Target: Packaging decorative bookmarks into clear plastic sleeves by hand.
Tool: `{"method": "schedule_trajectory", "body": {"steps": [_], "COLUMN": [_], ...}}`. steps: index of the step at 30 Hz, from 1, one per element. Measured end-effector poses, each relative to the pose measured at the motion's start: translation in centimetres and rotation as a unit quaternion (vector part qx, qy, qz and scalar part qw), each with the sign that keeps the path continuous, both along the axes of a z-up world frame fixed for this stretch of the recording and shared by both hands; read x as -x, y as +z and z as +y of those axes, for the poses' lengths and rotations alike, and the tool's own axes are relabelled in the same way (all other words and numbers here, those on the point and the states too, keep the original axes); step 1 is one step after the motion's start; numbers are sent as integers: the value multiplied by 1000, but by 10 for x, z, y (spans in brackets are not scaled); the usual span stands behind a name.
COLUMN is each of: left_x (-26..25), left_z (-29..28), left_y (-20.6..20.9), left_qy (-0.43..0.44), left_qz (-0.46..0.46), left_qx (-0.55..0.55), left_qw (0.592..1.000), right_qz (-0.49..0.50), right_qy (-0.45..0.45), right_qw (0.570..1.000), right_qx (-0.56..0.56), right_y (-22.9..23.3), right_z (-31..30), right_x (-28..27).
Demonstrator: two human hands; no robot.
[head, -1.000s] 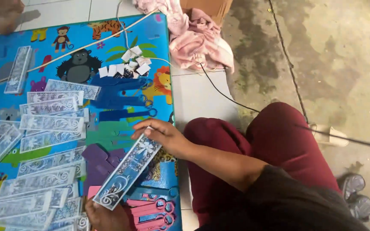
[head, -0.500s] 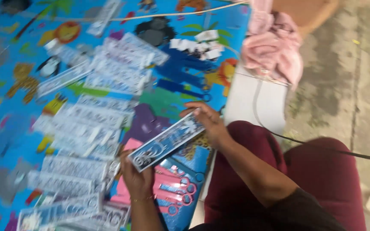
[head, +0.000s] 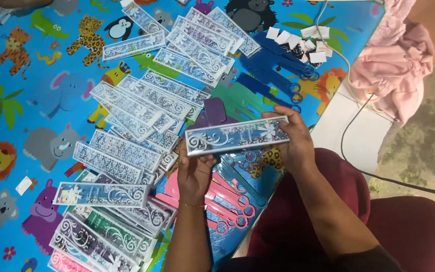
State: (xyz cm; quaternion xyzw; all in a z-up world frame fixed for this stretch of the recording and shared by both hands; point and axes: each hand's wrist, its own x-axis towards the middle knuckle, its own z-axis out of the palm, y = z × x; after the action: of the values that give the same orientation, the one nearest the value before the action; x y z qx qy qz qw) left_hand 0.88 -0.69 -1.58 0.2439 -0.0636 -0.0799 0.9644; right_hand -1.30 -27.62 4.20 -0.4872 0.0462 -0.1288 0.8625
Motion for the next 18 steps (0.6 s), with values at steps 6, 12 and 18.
{"method": "schedule_trajectory", "body": {"steps": [6,12,18], "left_x": [2,2,2], "left_z": [1,-1,-1], "left_y": [-2,6,-1], "left_qy": [11,2,8], "left_qz": [-15,-21,-16], "left_qx": [-5,6,-1], "left_qw": [1000,1000,1000], "right_qz": [0,-17,-9], "right_qy": [25,30,41], "right_qw": [1000,999,998], "right_qx": [16,25,38], "right_y": [-9,-1,11], "right_z": [1,2,3], "right_x": [3,1,3]}}
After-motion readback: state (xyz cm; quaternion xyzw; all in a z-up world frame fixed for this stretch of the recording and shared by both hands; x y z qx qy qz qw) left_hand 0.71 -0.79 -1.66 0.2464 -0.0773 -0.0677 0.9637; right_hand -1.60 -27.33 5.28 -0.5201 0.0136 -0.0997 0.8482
